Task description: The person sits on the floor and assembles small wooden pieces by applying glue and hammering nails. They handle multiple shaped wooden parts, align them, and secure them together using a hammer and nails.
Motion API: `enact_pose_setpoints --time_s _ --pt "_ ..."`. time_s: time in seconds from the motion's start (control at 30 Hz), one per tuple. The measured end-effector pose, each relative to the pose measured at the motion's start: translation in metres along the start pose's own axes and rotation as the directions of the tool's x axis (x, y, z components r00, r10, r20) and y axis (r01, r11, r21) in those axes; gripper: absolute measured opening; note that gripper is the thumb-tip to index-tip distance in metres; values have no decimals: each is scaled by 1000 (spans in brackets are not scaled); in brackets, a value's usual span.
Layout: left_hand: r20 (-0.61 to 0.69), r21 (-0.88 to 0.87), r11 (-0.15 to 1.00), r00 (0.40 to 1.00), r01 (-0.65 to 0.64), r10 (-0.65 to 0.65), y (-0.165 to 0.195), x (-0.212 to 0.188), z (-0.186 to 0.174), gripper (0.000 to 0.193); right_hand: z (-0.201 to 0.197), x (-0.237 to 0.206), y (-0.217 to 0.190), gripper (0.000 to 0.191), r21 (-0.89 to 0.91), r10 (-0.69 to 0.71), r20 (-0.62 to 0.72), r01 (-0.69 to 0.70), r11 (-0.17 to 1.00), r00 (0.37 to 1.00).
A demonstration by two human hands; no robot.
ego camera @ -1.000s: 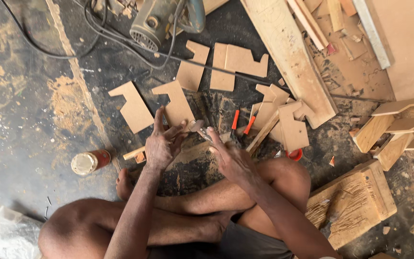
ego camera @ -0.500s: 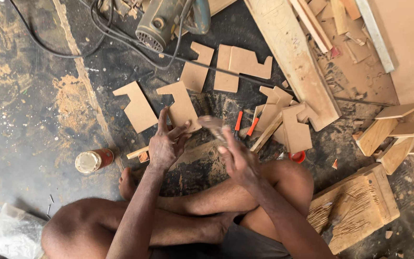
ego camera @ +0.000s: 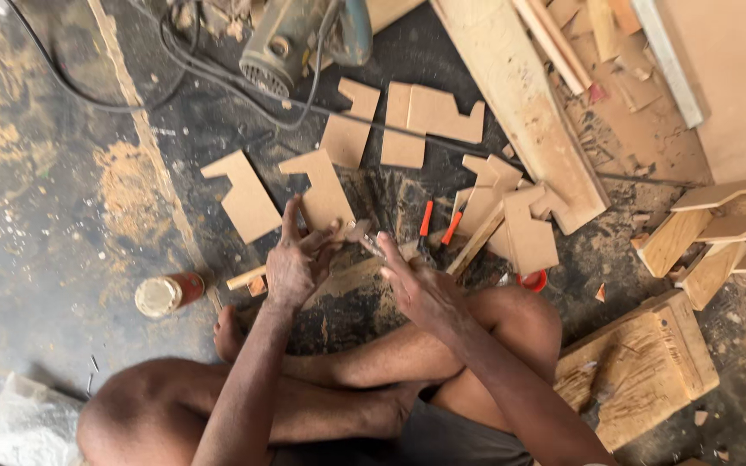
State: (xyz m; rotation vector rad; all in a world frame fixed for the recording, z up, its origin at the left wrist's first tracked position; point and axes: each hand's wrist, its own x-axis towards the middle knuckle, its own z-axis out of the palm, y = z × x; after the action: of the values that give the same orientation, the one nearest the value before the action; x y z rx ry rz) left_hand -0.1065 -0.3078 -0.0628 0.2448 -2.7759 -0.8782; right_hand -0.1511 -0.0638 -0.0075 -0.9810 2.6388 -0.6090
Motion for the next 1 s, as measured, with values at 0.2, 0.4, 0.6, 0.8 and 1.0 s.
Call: enact_pose_setpoints --time_s 0.2,0.4,0.6,0.8,1.0 --pt "16 0 1000 1000 16 -16 2 -1 -5 46 -7 0 -9 62 -30 -312 -597 368 929 739" --pt "-3 1 1000 1000 2 -2 5 1 -8 47 1 -1 0 63 6 -66 -226 69 998 972" --pt "20 -25 999 999 28 -28 7 0 -10 44 -3 -1 2 69 -50 5 -7 -5 999 1000" --pt "59 -27 997 996 69 -68 7 1 -8 38 -9 -1 -4 64 -83 205 195 -192 978 959" --pt "-25 -97 995 1000 -9 6 8 -3 -12 39 1 1 3 77 468 59 -296 91 879 953"
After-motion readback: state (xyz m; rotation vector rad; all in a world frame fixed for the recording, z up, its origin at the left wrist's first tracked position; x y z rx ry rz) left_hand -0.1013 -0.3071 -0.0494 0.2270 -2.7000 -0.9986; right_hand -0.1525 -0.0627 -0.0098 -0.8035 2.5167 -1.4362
